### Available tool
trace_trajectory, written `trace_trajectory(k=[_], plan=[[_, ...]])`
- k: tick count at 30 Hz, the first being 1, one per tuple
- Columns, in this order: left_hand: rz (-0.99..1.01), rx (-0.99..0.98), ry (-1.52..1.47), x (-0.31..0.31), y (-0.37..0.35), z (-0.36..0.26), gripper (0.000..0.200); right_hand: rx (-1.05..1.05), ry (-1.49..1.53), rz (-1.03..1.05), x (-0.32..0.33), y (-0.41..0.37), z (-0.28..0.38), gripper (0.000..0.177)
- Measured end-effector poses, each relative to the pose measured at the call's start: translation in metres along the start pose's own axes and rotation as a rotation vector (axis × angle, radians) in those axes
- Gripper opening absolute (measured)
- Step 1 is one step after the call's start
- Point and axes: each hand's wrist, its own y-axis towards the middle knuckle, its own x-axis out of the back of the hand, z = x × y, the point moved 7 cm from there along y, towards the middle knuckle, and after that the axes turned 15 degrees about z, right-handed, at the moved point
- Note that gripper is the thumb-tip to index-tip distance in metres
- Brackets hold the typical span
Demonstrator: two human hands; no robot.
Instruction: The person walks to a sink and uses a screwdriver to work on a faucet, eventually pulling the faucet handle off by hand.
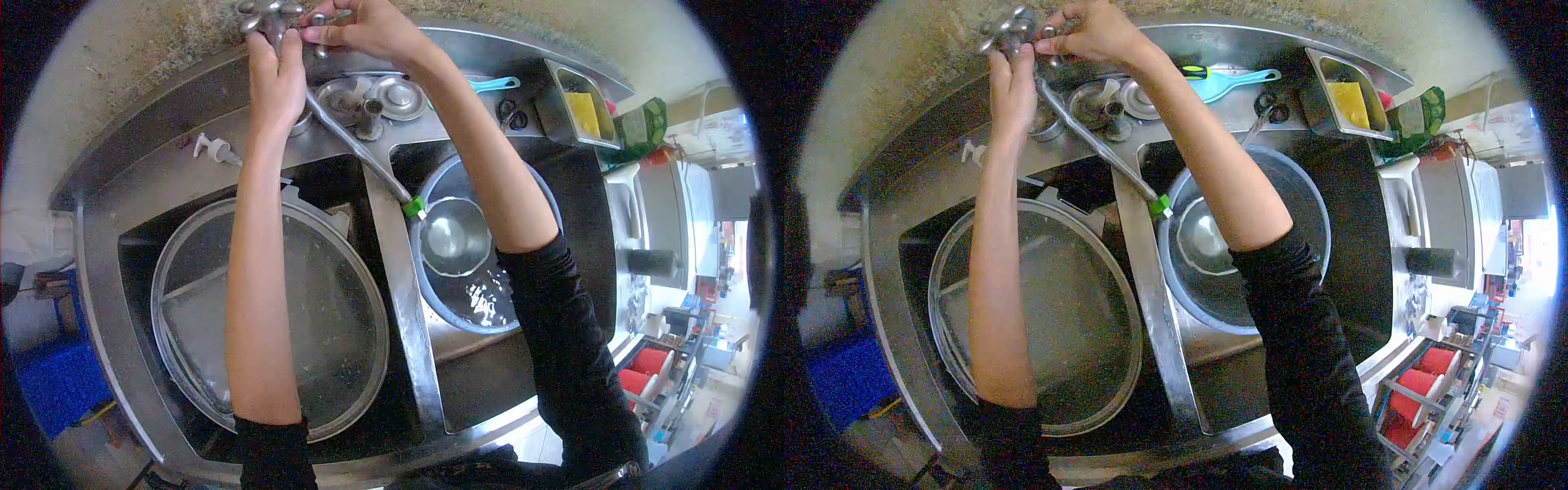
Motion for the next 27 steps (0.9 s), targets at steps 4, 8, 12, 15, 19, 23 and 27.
trace_trajectory(k=[4,8,12,15,19,23,27], plan=[[-0.009,-0.018,-0.036,-0.002,-0.001,-0.004,0.038,-0.016,0.015,-0.009,0.002,0.002,-0.001,0.019],[-0.007,-0.027,-0.009,0.001,0.003,0.003,0.038,-0.089,0.019,-0.025,0.003,0.000,0.002,0.023],[-0.039,0.040,-0.011,0.000,-0.003,-0.017,0.037,-0.191,0.001,0.050,0.001,-0.001,0.008,0.024],[-0.010,-0.059,0.009,0.001,0.004,0.006,0.037,-0.236,0.060,0.030,0.002,-0.001,0.004,0.022],[0.045,0.026,0.038,0.001,0.003,0.008,0.037,-0.199,0.155,0.032,0.003,0.008,-0.010,0.021],[-0.009,-0.073,-0.003,0.001,0.002,-0.002,0.035,-0.231,0.084,0.063,0.004,0.006,-0.005,0.020],[0.017,-0.020,0.006,-0.001,-0.001,-0.007,0.037,-0.253,0.048,0.028,0.004,0.001,0.004,0.019]])
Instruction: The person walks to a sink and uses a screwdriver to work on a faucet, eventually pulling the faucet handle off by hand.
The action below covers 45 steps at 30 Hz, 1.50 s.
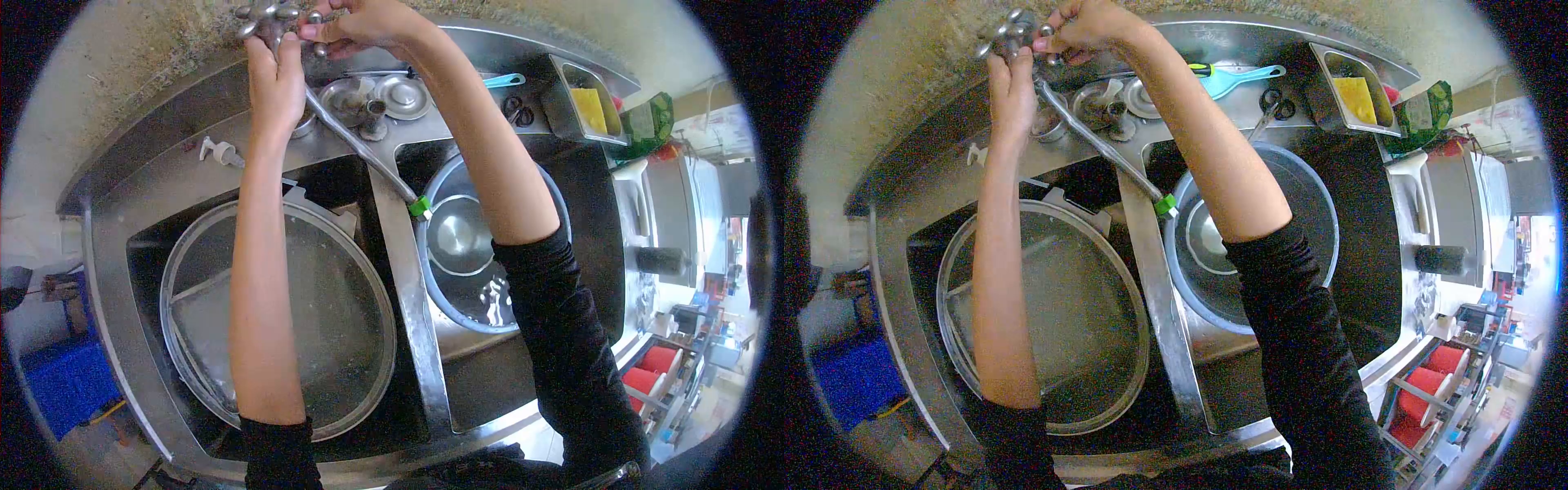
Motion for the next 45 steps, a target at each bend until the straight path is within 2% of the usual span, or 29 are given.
trace_trajectory(k=[4,6,9,13,16,19,23,28,34,40,42,44,45], plan=[[0.001,0.003,-0.040,-0.001,-0.003,-0.006,0.043,-0.013,-0.007,0.015,0.003,0.004,-0.006,0.018],[0.000,0.088,-0.018,0.000,-0.006,-0.009,0.047,0.018,-0.014,0.017,0.004,0.009,-0.007,0.018],[-0.030,-0.009,-0.036,0.000,-0.005,-0.009,0.049,-0.006,-0.014,0.042,0.002,0.008,-0.007,0.018],[-0.024,-0.003,0.009,0.002,-0.003,-0.007,0.038,0.023,-0.021,-0.003,0.003,0.010,-0.011,0.021],[0.006,0.036,-0.034,0.002,-0.004,-0.009,0.038,-0.020,0.026,0.002,0.005,0.012,-0.017,0.037],[0.044,0.047,0.073,0.003,-0.005,-0.019,0.038,-0.001,0.035,0.019,0.004,0.015,-0.018,0.035],[0.053,0.026,0.052,0.001,-0.004,-0.012,0.040,-0.023,0.072,0.065,0.004,0.014,-0.016,0.030],[0.021,0.010,0.047,0.001,-0.006,-0.023,0.038,0.010,0.108,-0.017,0.005,0.015,-0.019,0.029],[0.009,-0.032,0.035,0.001,-0.004,-0.014,0.039,0.002,0.120,-0.006,0.004,0.012,-0.015,0.028],[-0.028,0.068,0.128,0.003,-0.014,-0.016,0.048,-0.003,0.123,0.019,0.005,0.014,-0.017,0.029],[-0.069,0.152,-0.046,0.004,-0.036,-0.019,0.056,-0.020,0.127,0.027,0.005,0.013,-0.016,0.030],[-0.295,0.252,-0.143,0.021,-0.073,-0.023,0.058,-0.009,0.103,0.042,0.005,0.016,-0.017,0.031],[-0.333,0.207,-0.166,0.033,-0.097,-0.034,0.056,-0.004,0.099,0.044,0.005,0.016,-0.017,0.031]])
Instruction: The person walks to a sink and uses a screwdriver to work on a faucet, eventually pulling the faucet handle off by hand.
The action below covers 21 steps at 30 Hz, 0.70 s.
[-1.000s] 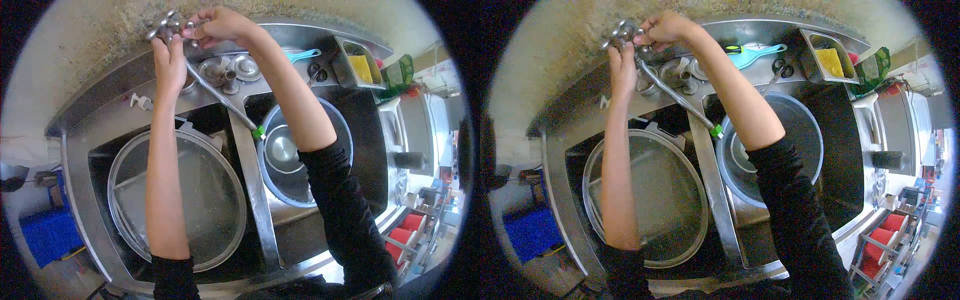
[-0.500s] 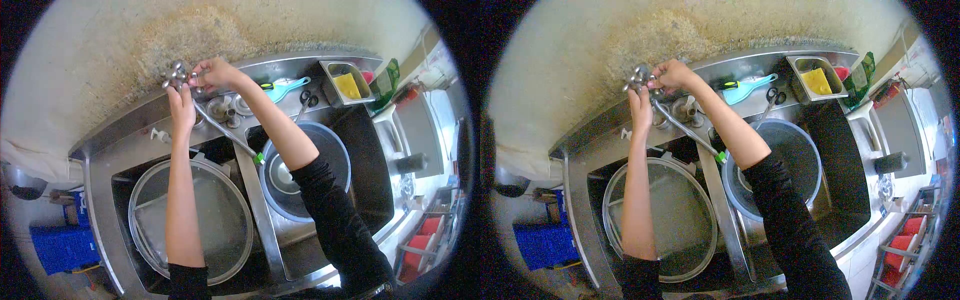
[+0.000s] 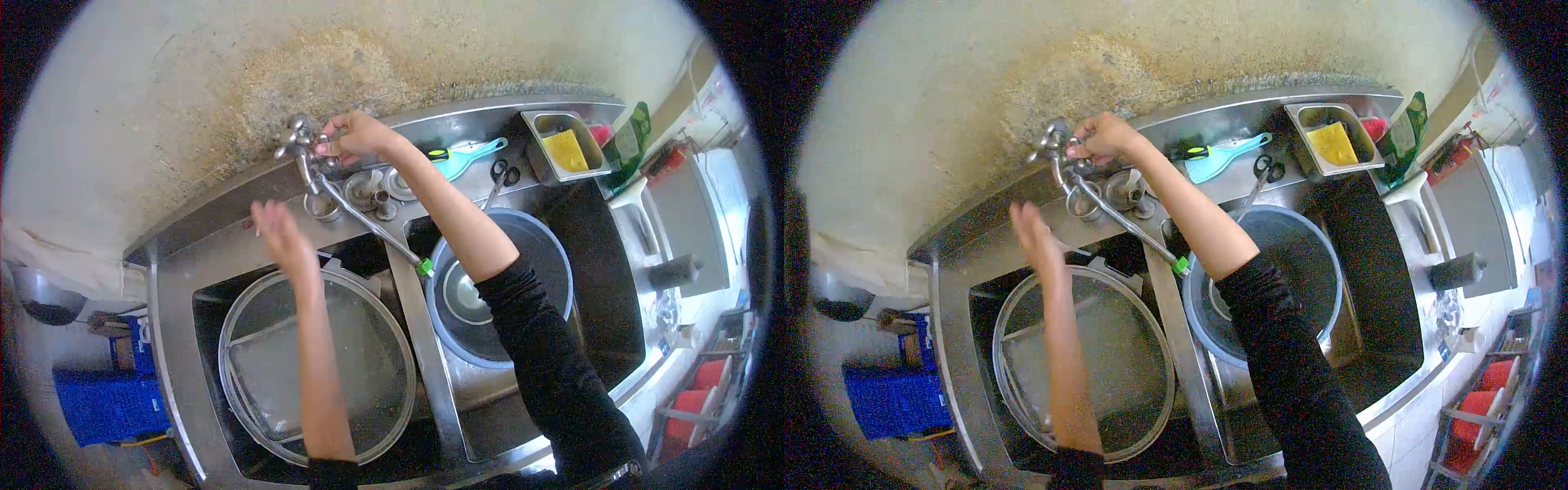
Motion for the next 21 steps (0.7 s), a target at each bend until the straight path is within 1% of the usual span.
trace_trajectory(k=[3,4,5,7,9,11,12,14,15,17,18,20,21], plan=[[-0.129,-0.115,-0.011,0.056,-0.084,-0.050,0.052,-0.013,-0.004,0.017,-0.002,0.000,-0.002,0.032],[-0.167,-0.113,0.090,0.071,-0.112,-0.074,0.052,0.020,0.032,0.002,0.000,0.002,-0.005,0.032],[-0.228,-0.137,0.179,0.089,-0.141,-0.081,0.047,0.055,0.064,-0.012,0.003,0.004,-0.007,0.032],[-0.187,-0.032,0.623,0.144,-0.199,-0.081,0.039,0.069,0.075,-0.011,0.004,0.005,-0.010,0.033],[-0.401,0.090,0.731,0.206,-0.258,-0.075,0.036,0.086,0.082,-0.006,0.004,0.006,-0.012,0.034],[-0.540,0.303,1.120,0.262,-0.312,-0.089,0.032,0.093,0.099,-0.031,0.004,0.004,-0.014,0.034],[-0.610,0.349,1.217,0.283,-0.331,-0.094,0.032,0.108,0.088,-0.021,0.002,0.001,-0.008,0.034],[-0.760,0.428,1.328,0.324,-0.359,-0.099,0.032,0.038,0.011,-0.094,0.003,-0.008,-0.003,0.031],[-0.803,0.495,1.351,0.337,-0.371,-0.094,0.032,0.049,-0.004,-0.082,0.001,-0.008,-0.004,0.031],[-0.842,0.607,1.356,0.358,-0.389,-0.081,0.032,0.083,0.026,-0.136,0.003,-0.008,-0.006,0.031],[-0.851,0.649,1.348,0.364,-0.396,-0.074,0.032,0.094,0.014,-0.132,0.001,-0.009,-0.004,0.031],[-0.861,0.702,1.323,0.374,-0.405,-0.065,0.031,0.067,0.018,-0.176,0.001,-0.014,-0.002,0.030],[-0.865,0.718,1.313,0.376,-0.409,-0.061,0.031,0.074,0.009,-0.162,0.000,-0.014,0.000,0.031]])
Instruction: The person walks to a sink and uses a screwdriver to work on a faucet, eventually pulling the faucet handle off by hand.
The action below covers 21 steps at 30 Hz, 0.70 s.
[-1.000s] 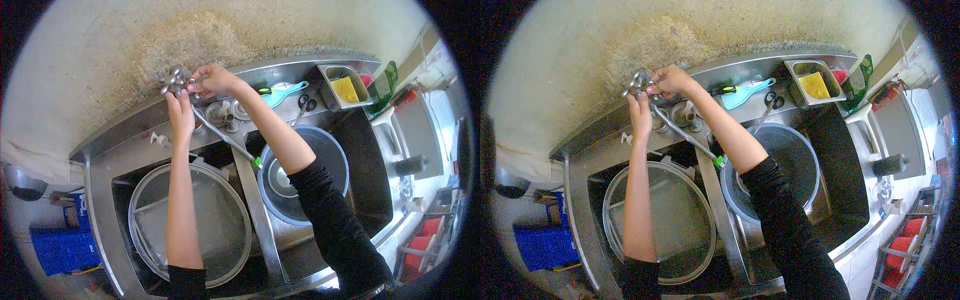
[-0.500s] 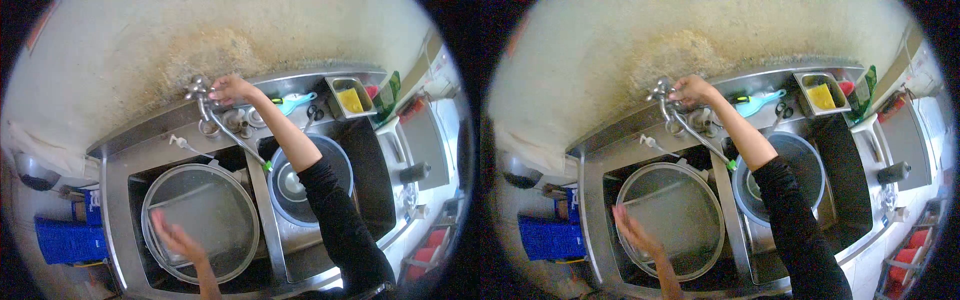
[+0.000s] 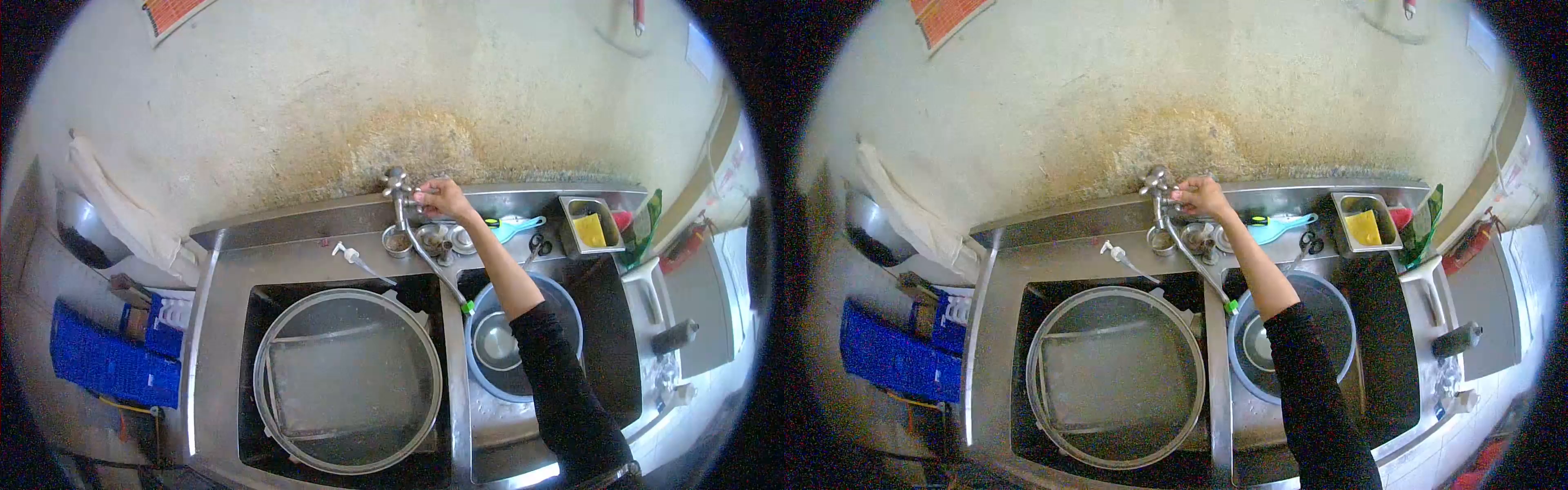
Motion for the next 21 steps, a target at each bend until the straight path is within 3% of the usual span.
trace_trajectory(k=[5,10,21], plan=[[0.035,0.033,-0.004,-0.010,-0.001,0.012,0.031,0.015,0.005,-0.024,0.008,0.006,-0.010,0.033],[0.046,0.036,-0.013,-0.014,-0.003,0.020,0.030,0.015,-0.295,-0.053,0.015,0.012,-0.002,0.031],[0.055,0.056,-0.031,-0.014,-0.005,0.040,0.029,-0.045,-0.275,-0.018,0.007,0.008,0.003,0.030]])
